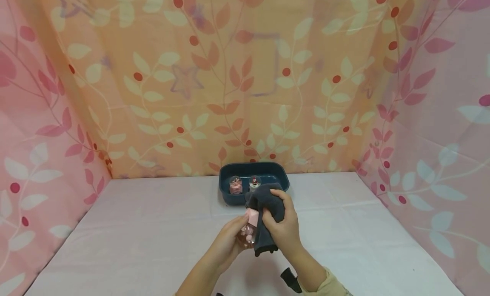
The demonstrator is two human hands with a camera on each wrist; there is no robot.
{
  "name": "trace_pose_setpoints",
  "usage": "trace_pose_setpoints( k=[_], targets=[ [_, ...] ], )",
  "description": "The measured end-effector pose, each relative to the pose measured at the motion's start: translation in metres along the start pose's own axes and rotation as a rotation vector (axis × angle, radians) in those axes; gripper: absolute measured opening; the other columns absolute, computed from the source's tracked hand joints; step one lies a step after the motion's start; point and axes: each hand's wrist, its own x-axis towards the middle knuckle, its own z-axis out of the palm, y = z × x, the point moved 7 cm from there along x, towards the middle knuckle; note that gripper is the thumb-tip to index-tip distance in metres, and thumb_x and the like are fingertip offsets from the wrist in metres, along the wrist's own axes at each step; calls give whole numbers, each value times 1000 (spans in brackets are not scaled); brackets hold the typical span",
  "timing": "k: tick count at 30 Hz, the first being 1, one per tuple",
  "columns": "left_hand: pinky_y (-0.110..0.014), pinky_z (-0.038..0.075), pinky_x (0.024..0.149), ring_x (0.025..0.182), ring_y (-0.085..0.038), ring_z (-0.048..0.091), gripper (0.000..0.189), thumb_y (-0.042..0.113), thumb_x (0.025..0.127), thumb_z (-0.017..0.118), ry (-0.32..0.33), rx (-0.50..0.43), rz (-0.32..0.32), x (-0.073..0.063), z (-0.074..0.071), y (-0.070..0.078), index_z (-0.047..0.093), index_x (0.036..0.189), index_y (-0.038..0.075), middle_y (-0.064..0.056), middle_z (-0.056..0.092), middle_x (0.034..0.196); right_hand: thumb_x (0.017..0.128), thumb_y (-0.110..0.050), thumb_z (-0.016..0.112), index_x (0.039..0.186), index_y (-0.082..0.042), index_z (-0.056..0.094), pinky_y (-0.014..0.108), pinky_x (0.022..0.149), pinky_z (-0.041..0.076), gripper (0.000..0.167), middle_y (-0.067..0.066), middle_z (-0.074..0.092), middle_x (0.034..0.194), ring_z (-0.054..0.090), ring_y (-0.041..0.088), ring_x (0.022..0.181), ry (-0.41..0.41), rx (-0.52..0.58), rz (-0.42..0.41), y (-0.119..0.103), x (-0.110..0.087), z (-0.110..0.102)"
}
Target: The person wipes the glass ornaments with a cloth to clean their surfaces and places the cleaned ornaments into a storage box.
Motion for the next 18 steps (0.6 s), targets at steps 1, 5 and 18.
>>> trace_pose_setpoints(
  k=[1,5,18],
  targets=[
    [-29,46,73,71,-9,49,39,36,104,43,-8,-13,-10,0,0,-1,55,114,0,4,52,77,83,10,61,127,-5,50,27,75,53,47,17,53,124,56,27,96,-1,1,27,2,0,0],
    [-32,45,75,71,-11,49,32,32,105,40,-47,-57,-31,-1,0,-4,58,100,6,4,50,74,85,7,61,129,-5,50,26,76,52,47,17,52,125,57,32,97,-1,33,155,13,1,-2],
    [-33,48,72,72,-14,64,27,31,103,43,-60,-60,-5,-1,0,-3,54,113,7,1,59,76,93,-5,56,138,-8,39,23,75,52,49,17,41,135,57,16,95,94,343,615,40,-2,-11]
  ],
)
